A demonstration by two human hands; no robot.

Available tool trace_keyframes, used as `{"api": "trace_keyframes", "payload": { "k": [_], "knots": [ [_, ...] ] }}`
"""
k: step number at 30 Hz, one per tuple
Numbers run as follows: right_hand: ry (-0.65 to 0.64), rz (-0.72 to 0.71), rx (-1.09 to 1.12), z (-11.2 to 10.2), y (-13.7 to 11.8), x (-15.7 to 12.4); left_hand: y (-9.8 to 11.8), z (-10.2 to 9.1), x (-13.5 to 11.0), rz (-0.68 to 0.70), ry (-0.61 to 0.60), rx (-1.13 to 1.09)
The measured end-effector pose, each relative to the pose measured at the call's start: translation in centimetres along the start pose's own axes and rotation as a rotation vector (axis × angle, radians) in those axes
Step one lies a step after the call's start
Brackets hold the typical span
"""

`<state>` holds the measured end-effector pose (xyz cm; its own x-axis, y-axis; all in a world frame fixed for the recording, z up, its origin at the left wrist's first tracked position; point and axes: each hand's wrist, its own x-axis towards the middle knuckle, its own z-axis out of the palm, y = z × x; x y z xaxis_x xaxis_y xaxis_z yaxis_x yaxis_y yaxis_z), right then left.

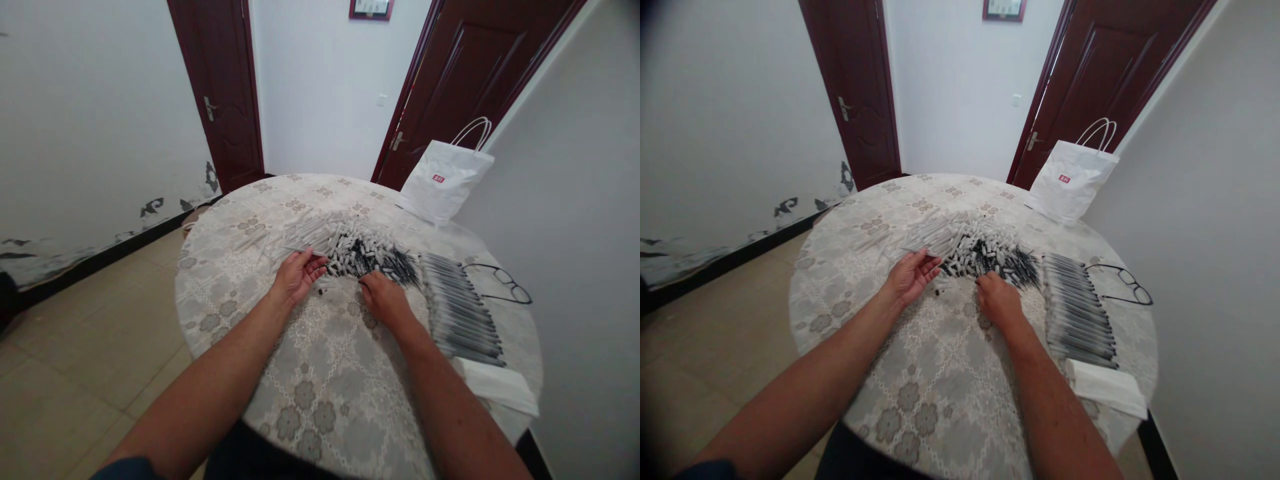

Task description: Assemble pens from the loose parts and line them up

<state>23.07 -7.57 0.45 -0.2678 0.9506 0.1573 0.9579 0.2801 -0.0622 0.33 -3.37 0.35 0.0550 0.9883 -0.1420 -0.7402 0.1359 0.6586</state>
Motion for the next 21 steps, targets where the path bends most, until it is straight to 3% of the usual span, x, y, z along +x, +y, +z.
{"api": "trace_keyframes", "payload": {
  "k": [4, 9, 16, 18, 21],
  "knots": [
    [0.071, -0.213, 0.095, 1.0, -3.3, 0.2, 0.2, 0.0, 0.1, 0.051, 0.018, -0.008],
    [0.012, -0.267, 0.028, 2.0, -6.5, 0.5, 0.4, 0.1, 0.0, 0.079, 0.043, -0.015],
    [0.018, -0.318, 0.008, 2.5, -6.4, 0.7, 0.3, 0.1, -0.1, 0.059, 0.034, 0.015],
    [0.061, -0.289, 0.114, 2.7, -6.1, 0.7, 0.1, 0.0, -0.1, 0.046, 0.020, 0.030],
    [0.232, -0.182, 0.434, 2.8, -5.2, 0.6, -0.1, 0.1, -0.2, 0.011, -0.025, 0.062]
  ]
}}
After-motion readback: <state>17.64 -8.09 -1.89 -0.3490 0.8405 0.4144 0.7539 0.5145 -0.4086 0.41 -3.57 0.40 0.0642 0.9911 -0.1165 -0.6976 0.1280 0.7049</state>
